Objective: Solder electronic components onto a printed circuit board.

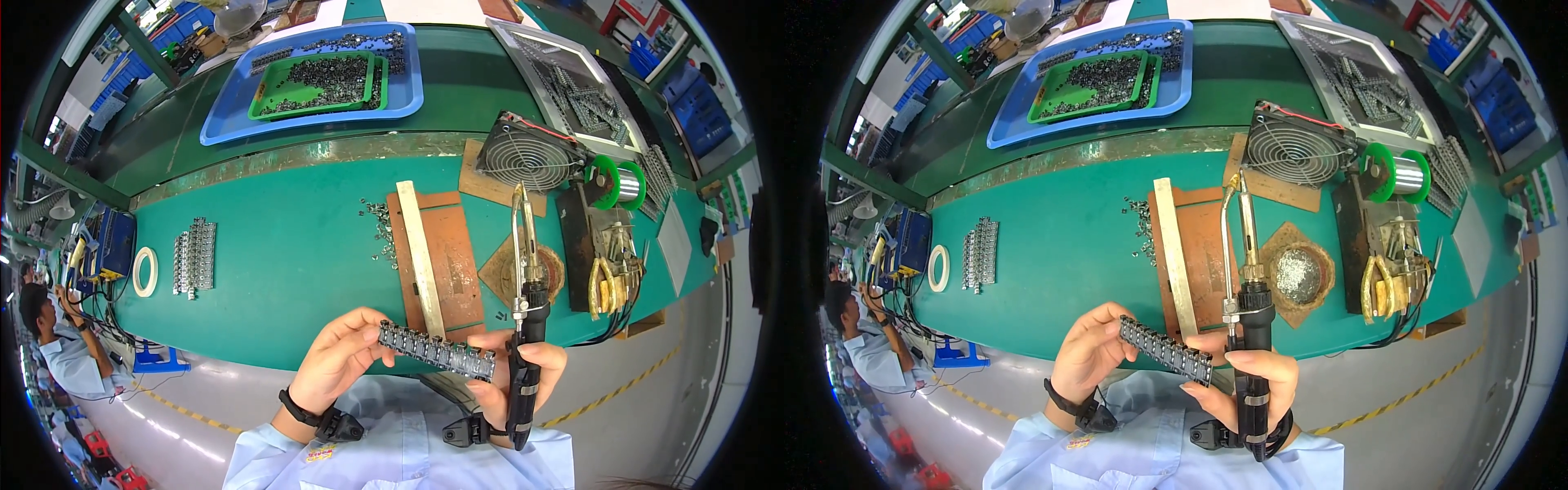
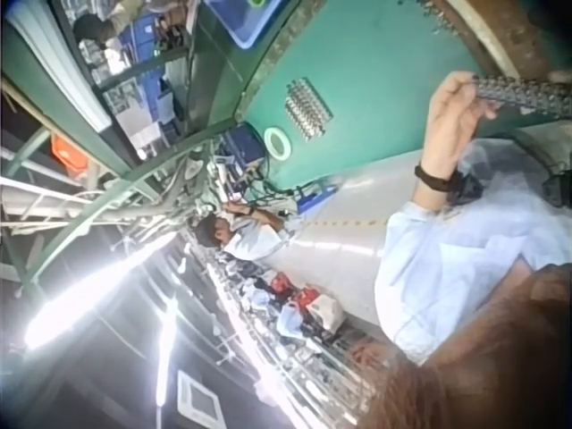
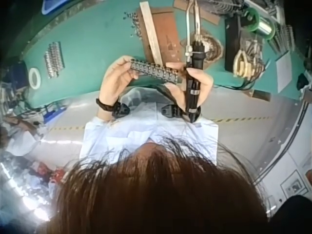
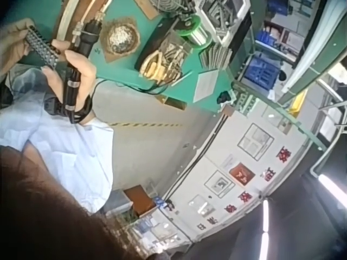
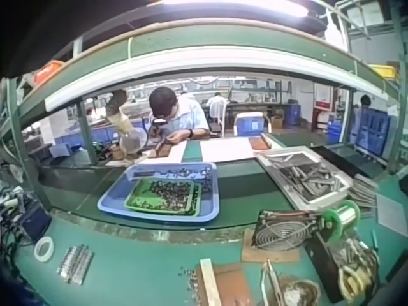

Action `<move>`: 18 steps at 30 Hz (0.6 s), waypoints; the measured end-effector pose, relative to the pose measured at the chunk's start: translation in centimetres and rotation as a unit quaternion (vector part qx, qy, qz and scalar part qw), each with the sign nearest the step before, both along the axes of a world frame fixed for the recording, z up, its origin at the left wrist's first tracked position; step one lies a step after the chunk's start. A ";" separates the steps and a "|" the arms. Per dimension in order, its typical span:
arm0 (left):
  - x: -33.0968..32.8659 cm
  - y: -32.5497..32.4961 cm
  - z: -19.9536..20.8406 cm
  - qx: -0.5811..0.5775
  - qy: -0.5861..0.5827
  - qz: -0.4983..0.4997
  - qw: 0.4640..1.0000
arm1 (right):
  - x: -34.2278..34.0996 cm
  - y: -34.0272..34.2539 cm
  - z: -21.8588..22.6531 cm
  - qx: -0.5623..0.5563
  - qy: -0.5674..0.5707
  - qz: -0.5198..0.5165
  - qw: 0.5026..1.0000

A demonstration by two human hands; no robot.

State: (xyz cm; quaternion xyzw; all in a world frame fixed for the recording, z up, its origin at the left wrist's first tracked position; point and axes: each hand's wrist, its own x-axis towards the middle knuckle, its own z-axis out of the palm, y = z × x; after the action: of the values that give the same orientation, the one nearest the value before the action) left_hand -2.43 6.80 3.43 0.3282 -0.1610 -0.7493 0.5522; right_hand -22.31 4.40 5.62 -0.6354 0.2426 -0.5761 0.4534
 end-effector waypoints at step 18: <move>0.4 0.0 0.3 -0.021 -0.015 -0.042 0.999 | 0.5 0.3 0.1 0.032 -0.029 -0.072 0.996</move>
State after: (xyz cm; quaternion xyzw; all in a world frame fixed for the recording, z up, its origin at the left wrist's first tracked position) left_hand -2.03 6.83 3.76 0.3202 -0.1985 -0.7634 0.5247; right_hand -21.84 4.72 5.75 -0.5845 0.2927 -0.6177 0.4373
